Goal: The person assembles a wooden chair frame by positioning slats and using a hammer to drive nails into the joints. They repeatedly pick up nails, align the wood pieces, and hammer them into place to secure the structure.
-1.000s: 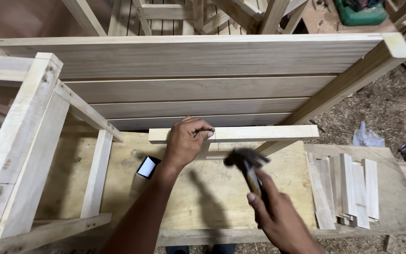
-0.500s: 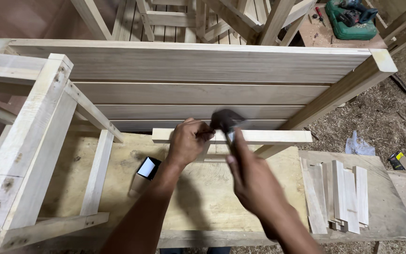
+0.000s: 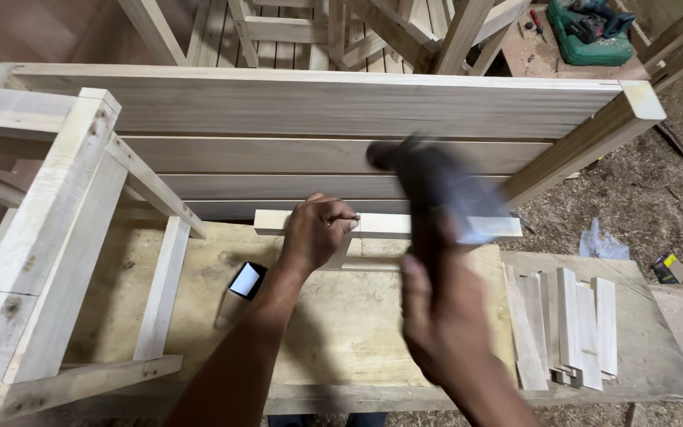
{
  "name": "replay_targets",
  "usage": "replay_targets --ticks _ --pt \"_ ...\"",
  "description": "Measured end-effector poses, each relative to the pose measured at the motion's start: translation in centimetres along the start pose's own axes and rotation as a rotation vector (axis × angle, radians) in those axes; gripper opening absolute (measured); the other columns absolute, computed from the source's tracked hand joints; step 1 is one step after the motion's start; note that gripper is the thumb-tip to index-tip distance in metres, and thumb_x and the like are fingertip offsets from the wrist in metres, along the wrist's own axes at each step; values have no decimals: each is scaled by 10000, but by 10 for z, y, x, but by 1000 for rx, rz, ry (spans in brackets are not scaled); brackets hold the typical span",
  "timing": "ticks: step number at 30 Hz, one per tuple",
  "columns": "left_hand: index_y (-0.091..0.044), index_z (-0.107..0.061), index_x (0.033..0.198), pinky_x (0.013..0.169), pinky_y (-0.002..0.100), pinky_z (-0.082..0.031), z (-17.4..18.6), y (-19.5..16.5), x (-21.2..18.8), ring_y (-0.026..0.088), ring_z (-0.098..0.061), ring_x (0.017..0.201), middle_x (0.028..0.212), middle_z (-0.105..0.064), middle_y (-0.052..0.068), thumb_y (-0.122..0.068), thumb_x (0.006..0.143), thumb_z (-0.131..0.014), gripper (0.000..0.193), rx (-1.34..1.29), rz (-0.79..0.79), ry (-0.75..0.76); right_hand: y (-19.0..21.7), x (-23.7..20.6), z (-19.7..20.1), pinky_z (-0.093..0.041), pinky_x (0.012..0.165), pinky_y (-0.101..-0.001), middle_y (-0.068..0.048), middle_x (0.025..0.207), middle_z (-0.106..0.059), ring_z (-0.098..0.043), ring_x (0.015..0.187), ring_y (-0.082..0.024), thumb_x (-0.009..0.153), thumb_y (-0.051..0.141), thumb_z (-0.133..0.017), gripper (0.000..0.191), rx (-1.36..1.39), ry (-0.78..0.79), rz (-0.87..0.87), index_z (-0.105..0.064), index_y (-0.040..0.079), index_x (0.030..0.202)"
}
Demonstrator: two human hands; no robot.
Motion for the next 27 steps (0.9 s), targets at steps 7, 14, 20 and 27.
replay_targets --ticks 7,14,20,27 --pt "-104 -762 924 977 421 -518 9 -6 -5 204 -702 887 908 -775 18 -125 869 -772 60 41 5 61 -93 -28 -44 -521 662 -580 -289 761 -699 -694 706 -471 997 284 -506 684 -164 417 -409 -219 144 1602" --pt "-71 -678 1221 953 429 -495 12 -33 12 305 -571 1132 1292 -596 130 -199 709 -863 559 378 -60 415 -99 -28 -44 -522 708 -564 -283 790 -705 -711 723 -441 1013 319 -476 667 -201 460 -460 -203 173 1604" --pt "-194 -677 1312 1084 420 -462 21 -15 38 263 -590 1180 1164 -638 104 -443 780 -840 610 619 89 744 -100 -27 -41 -524 718 -556 -259 770 -715 -720 709 -412 1016 332 -470 675 -218 526 -549 -184 224 1618" --pt "-224 -690 1303 1098 421 -451 22 9 47 267 -630 1199 1231 -703 82 -431 707 -866 654 522 181 662 -107 -22 -44 -539 744 -549 -284 853 -723 -736 793 -406 1004 335 -505 645 -125 434 -486 -270 227 1595"
Point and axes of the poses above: each hand's wrist, its own x-axis towards the middle knuckle, its own z-axis out of the back of the hand, y = z × x, the point moved 3 cm from there along x, towards the middle knuckle
